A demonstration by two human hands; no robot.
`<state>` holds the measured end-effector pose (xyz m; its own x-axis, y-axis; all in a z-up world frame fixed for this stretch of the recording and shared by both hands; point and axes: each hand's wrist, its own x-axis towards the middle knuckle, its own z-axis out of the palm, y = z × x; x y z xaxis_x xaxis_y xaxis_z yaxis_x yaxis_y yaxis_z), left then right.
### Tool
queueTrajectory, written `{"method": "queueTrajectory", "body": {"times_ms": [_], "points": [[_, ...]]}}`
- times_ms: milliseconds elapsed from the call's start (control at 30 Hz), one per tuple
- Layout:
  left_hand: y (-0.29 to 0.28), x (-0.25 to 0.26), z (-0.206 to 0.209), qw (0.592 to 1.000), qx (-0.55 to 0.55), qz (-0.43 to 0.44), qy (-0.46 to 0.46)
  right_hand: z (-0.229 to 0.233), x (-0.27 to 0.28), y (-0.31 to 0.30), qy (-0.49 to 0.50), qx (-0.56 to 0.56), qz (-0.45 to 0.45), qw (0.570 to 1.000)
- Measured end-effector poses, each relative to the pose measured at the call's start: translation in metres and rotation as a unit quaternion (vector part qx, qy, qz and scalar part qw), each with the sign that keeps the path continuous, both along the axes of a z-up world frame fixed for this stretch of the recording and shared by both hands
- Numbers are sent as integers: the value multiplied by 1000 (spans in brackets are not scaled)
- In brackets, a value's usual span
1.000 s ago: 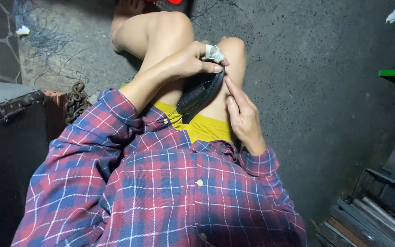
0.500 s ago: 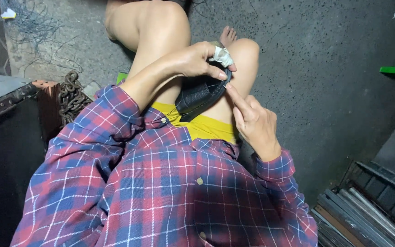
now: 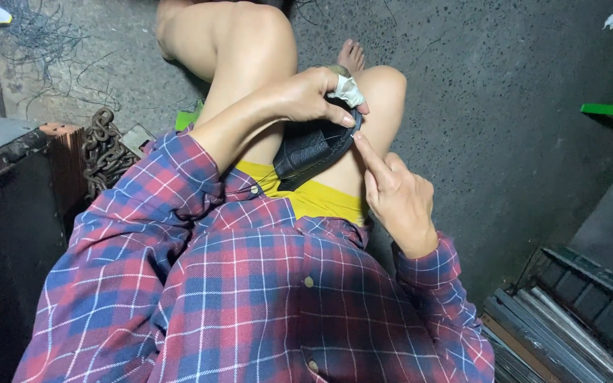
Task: Hand-stitching the sole of a black sandal using a needle and thread.
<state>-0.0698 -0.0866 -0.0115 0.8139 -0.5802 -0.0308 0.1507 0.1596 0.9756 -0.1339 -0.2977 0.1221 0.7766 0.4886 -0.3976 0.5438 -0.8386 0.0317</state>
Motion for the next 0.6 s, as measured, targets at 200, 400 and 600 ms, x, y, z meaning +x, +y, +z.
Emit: {"method": "queueTrajectory", "body": {"times_ms": [200, 400, 600], "points": [[-7, 1, -2, 1000, 15, 2, 16, 4, 1, 1, -26, -35, 28, 999], [-12, 4, -4, 998, 55, 2, -8, 11, 5, 2, -54, -91, 76, 991], [-37, 3, -19, 994, 91, 68, -9, 25, 7, 11, -132, -100, 110, 980]]}}
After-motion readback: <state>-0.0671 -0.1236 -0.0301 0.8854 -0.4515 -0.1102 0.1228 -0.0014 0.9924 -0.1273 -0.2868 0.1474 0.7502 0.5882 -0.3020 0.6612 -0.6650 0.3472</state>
